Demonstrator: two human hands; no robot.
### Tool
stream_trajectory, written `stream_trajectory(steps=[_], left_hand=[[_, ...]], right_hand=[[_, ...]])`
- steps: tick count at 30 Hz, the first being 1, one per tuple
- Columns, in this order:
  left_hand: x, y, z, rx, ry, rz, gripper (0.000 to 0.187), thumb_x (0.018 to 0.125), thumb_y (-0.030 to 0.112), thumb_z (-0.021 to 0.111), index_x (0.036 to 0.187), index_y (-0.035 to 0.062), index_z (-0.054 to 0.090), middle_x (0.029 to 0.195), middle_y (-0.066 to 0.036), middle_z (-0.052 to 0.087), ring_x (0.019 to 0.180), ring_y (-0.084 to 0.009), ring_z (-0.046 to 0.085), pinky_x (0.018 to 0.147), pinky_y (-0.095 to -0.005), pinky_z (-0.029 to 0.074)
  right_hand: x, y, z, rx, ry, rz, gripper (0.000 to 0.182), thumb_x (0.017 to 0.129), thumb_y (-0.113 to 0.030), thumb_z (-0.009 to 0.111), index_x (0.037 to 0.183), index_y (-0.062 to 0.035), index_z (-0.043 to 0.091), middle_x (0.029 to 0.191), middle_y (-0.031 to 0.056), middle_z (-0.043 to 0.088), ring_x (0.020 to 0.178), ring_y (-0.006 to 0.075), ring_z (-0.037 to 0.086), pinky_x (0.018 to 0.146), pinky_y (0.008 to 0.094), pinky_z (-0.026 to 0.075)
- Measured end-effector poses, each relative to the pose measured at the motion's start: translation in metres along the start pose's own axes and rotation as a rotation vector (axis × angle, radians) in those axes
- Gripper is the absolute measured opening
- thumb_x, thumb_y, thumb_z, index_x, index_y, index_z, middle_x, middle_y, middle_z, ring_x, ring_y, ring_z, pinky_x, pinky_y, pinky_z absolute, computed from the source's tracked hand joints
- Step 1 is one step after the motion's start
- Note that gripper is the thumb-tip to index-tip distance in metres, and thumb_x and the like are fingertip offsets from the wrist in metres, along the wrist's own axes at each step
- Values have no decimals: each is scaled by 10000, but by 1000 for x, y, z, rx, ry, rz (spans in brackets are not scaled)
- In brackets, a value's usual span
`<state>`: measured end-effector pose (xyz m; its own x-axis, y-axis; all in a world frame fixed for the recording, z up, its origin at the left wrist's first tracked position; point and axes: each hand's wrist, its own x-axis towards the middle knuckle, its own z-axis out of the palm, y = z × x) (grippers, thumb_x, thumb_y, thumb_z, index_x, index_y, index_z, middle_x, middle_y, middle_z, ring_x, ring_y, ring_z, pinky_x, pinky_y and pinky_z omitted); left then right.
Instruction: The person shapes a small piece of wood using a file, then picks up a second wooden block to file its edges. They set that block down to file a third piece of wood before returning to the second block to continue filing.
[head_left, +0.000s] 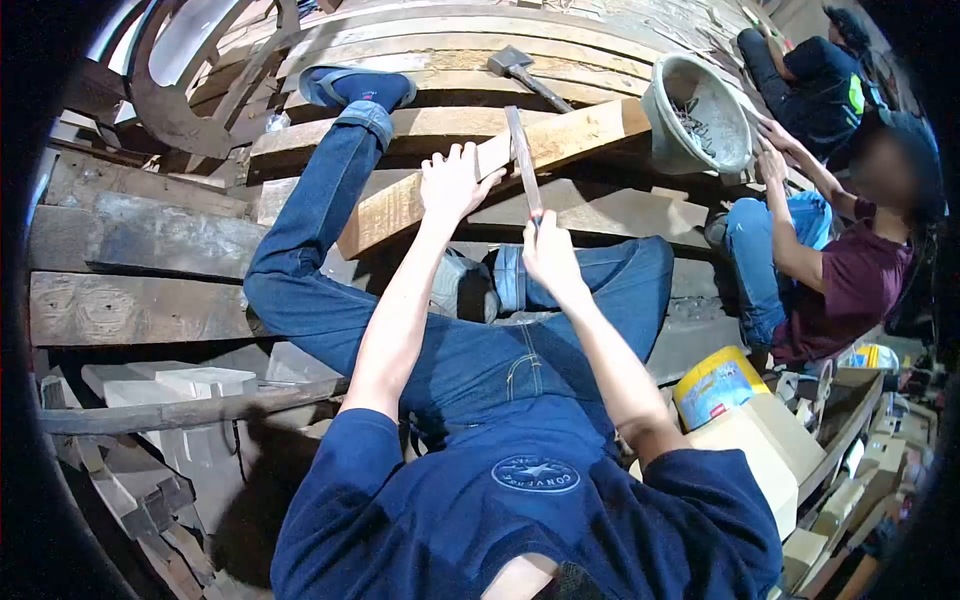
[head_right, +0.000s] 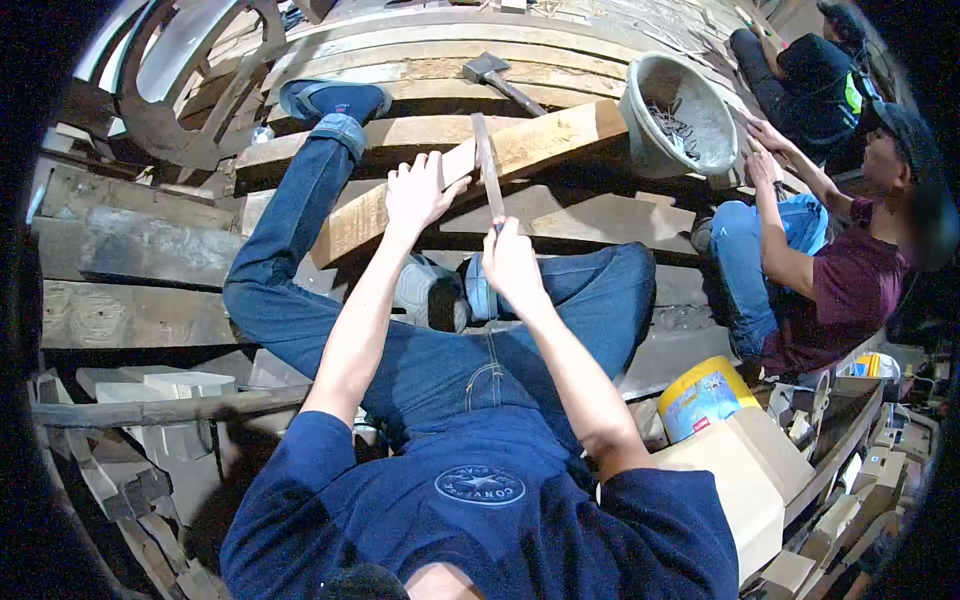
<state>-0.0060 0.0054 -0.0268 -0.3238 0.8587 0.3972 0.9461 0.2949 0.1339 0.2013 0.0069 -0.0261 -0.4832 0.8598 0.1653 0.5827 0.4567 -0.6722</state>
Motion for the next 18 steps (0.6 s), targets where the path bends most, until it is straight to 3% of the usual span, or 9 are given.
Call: stream_trajectory(steps=[2, 4, 6, 8, 12, 13, 15, 18], left_hand=[[-3, 1, 1, 10, 24, 7, 719, 847, 666, 632, 1225, 55, 598, 1058, -129, 656, 902, -346, 637, 800, -491, 486], [-1, 2, 1, 9, 34, 6, 715, 848, 662, 635, 1220, 51, 597, 1051, -134, 659, 903, -351, 638, 795, -490, 484], [1, 2, -1, -17, -25, -17, 683, 860, 659, 624, 1178, 56, 593, 1048, -141, 662, 912, -364, 640, 800, -499, 483], [3, 1, -1, -18, -57, -33, 668, 866, 660, 615, 1157, 59, 589, 1065, -145, 662, 921, -370, 642, 806, -504, 483], [3, -2, 10, -30, -17, -36, 731, 850, 693, 605, 1214, 59, 589, 1089, -148, 642, 924, -366, 632, 836, -519, 455], [2, -3, 12, -19, 22, -23, 740, 852, 694, 598, 1233, 59, 591, 1085, -141, 643, 919, -363, 635, 840, -513, 455], [-1, -2, 6, -8, -31, -24, 732, 852, 688, 603, 1227, 60, 595, 1082, -139, 645, 921, -361, 633, 838, -511, 456], [3, 1, 5, -13, -59, -41, 712, 857, 669, 614, 1219, 57, 594, 1068, -146, 647, 917, -359, 632, 830, -512, 459]], right_hand=[[-8, -6, -2, -9, -66, 76, 232, 987, -151, 518, 1121, 38, 495, 812, 330, 656, 753, 495, 674, 666, 551, 554], [11, 15, 29, 3, 109, -97, 241, 979, -155, 533, 1108, 46, 497, 813, 315, 668, 745, 488, 680, 656, 555, 555], [47, 16, 41, -103, 97, -133, 242, 982, -180, 532, 1118, 18, 505, 814, 311, 672, 758, 486, 686, 666, 560, 559], [75, 11, 47, -78, 111, -13, 250, 985, -209, 526, 1134, -8, 509, 816, 307, 674, 762, 483, 690, 668, 561, 566], [39, 4, 26, -183, 30, -14, 277, 986, -235, 523, 1160, -20, 500, 832, 306, 679, 779, 483, 690, 685, 567, 568], [20, 6, 22, -55, 26, 65, 281, 987, -233, 511, 1176, -27, 486, 827, 303, 679, 778, 487, 687, 706, 569, 567], [-12, -5, 5, -153, -87, 159, 285, 986, -218, 498, 1185, -17, 463, 820, 317, 673, 798, 502, 680, 745, 573, 561], [10, 0, 7, -115, -68, 135, 260, 983, -206, 508, 1133, 5, 478, 813, 331, 665, 809, 487, 692, 759, 575, 567]])
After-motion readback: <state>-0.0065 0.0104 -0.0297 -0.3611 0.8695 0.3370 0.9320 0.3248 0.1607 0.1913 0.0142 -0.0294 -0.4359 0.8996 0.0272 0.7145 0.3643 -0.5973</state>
